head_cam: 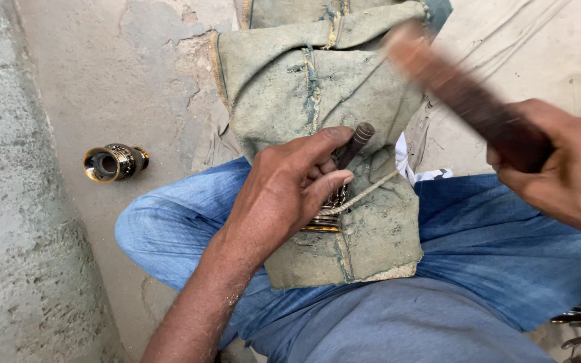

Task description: The person sits cross-legged on the floor and repeatedly hammers a small silver-colored metal object that rests on a cloth pad. The person holds a chisel-like tool against the object with the left hand and strikes it with a hammer in the right hand, occasionally repositioning the tool and the object.

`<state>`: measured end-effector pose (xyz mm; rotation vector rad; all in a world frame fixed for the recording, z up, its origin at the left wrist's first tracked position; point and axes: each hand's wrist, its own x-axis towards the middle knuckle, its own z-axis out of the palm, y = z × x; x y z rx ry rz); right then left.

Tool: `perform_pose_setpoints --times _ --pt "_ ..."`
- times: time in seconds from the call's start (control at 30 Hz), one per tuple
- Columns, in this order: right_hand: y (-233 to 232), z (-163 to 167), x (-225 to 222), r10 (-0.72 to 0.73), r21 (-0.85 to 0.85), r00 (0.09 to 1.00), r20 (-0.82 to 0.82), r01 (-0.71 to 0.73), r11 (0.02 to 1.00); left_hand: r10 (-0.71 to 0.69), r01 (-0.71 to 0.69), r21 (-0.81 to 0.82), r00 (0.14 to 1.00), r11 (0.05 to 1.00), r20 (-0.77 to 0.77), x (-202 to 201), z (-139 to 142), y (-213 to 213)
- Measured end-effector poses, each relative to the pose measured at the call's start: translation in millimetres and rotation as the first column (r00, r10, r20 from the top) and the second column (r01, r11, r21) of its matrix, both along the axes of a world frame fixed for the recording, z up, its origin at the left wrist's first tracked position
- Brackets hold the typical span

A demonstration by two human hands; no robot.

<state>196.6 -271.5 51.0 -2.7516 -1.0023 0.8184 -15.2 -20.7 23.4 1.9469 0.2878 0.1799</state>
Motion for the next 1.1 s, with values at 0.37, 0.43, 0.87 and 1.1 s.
perform_pose_setpoints --times 0.37,0.43,0.87,1.1 --pt "-16 -15 20 0.0 0.324 0.998 -0.069 0.023 0.946 0.011 -0.012 0.049 1.0 0.999 0.024 -1 -4 0" --pt "-18 -16 19 0.098 0.045 0.995 0.025 -0.099 0.994 -0.006 0.005 0.043 0.999 0.999 0.034 0 -5 1" --pt "-19 -15 21 -0.045 0.256 0.896 -0.441 0.174 0.951 0.012 -0.014 0.034 0.999 0.999 0.042 -1 -8 0" --pt "4 8 -3 -0.005 0.356 0.999 -0.049 0.023 0.934 -0.017 0.018 -0.023 0.998 1.0 0.063 -3 -7 2"
